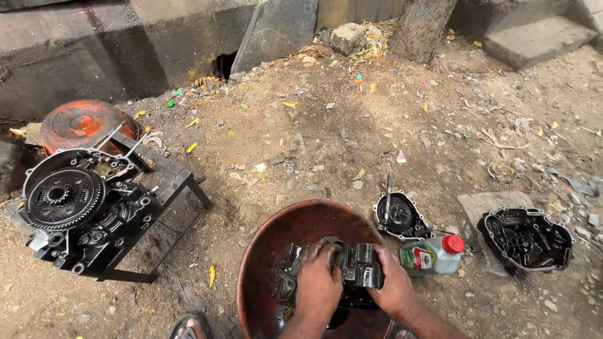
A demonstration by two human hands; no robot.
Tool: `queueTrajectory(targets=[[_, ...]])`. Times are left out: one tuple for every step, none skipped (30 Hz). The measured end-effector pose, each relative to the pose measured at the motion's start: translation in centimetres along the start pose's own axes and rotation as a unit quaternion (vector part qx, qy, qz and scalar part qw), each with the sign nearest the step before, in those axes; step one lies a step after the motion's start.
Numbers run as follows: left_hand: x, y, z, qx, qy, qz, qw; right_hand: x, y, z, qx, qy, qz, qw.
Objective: Cleaning motorcycle engine components in a basin using a rag.
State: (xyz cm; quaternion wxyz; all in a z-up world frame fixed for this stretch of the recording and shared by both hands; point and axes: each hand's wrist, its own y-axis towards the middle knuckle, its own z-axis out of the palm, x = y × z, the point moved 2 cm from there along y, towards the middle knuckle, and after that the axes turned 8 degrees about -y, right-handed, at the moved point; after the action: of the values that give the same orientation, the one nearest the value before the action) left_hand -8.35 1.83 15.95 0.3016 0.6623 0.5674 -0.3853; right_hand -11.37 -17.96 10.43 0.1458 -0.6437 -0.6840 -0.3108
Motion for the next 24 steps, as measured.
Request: queueTrajectory(targets=[[-0.1, -0.2, -0.4, -0.006, -0.018, -0.036, 0.999, 0.4, -0.3, 0.1, 0.003, -0.01, -0.017, 1.0], [-0.7, 0.5, -1.0, -0.004, -0.017, -0.032, 0.999, 0.7, 0.2, -0.2, -0.001, -0.01, -0.015, 1.0], [-1.1, 1.2, -1.6, -0.014, -0.033, -0.038, 0.999, 1.1, 0.6, -0.3, -0.003, -0.023, -0.021, 1.0], [-1.3, 1.1, -2.3, -0.022, -0.047, -0.05, 0.997, 1.6, 0.4, -0.3, 0.0, -0.033, -0.023, 0.999], [-1.1, 1.0, -2.4, -0.019, -0.045, -0.053, 0.997, 2.1, -0.2, -0.2, 0.002, -0.031, -0.019, 0.999], [-1.0, 1.7, -2.5, -0.011, -0.04, -0.059, 0.997, 2.4, 0.0, -0.2, 0.007, -0.031, -0.008, 0.999], [-1.0, 2.4, -2.6, -0.002, -0.034, -0.065, 0.997, 2.7, 0.3, -0.2, 0.011, -0.031, 0.002, 0.999], [-1.9, 2.3, -2.8, 0.0, -0.034, -0.065, 0.997, 2.4, 0.0, 0.0, 0.01, -0.032, 0.005, 0.999], [-2.7, 2.2, -3.1, 0.016, -0.016, -0.097, 0.995, 2.2, -0.3, 0.2, 0.009, -0.033, 0.008, 0.999], [-3.5, 2.3, -3.5, 0.028, 0.001, -0.128, 0.991, 1.9, -0.1, 0.3, 0.007, -0.034, 0.008, 0.999], [-3.1, 2.4, -3.0, 0.027, 0.001, -0.126, 0.992, 1.9, 0.0, 0.1, 0.006, -0.034, 0.007, 0.999], [-2.5, 2.5, -2.9, 0.014, -0.006, -0.116, 0.993, 2.1, 0.3, 0.3, -0.002, -0.032, 0.009, 0.999], [-1.9, 2.7, -2.8, 0.002, -0.013, -0.107, 0.994, 2.2, 0.7, 0.4, -0.009, -0.029, 0.01, 0.999], [0.3, 3.0, -1.9, 0.004, -0.011, -0.107, 0.994, 2.3, 0.8, 0.3, -0.009, -0.027, 0.013, 1.0], [2.4, 3.3, -0.9, -0.003, -0.029, -0.044, 0.999, 2.4, 1.0, 0.2, -0.01, -0.019, 0.025, 0.999], [4.4, 3.4, 0.3, -0.006, -0.049, 0.019, 0.999, 2.2, 0.8, -0.1, -0.009, -0.014, 0.04, 0.999], [4.0, 3.2, 0.2, 0.0, -0.049, 0.017, 0.999, 2.4, 0.5, -0.3, -0.009, -0.014, 0.046, 0.999], [3.5, 3.0, -0.1, 0.009, -0.061, 0.025, 0.998, 2.6, 0.4, -0.4, -0.005, -0.018, 0.059, 0.998], [2.9, 2.8, -0.4, 0.017, -0.073, 0.033, 0.997, 2.9, 0.3, -0.6, -0.001, -0.022, 0.072, 0.997], [2.3, 3.1, -0.6, 0.015, -0.072, 0.036, 0.997, 3.1, 0.6, -0.3, -0.003, -0.022, 0.07, 0.997], [1.9, 3.4, -0.9, 0.001, -0.073, -0.005, 0.997, 3.3, 0.9, 0.1, 0.0, -0.028, 0.072, 0.997], [1.4, 3.5, -0.7, -0.009, -0.075, -0.047, 0.996, 3.3, 0.8, 0.2, 0.003, -0.036, 0.078, 0.996], [0.3, 3.6, -1.0, -0.008, -0.077, -0.044, 0.996, 3.1, 0.9, -0.1, 0.001, -0.038, 0.079, 0.996], [-0.5, 3.3, -1.4, -0.015, -0.063, -0.089, 0.994, 3.2, 0.5, -0.1, 0.007, -0.035, 0.075, 0.997]])
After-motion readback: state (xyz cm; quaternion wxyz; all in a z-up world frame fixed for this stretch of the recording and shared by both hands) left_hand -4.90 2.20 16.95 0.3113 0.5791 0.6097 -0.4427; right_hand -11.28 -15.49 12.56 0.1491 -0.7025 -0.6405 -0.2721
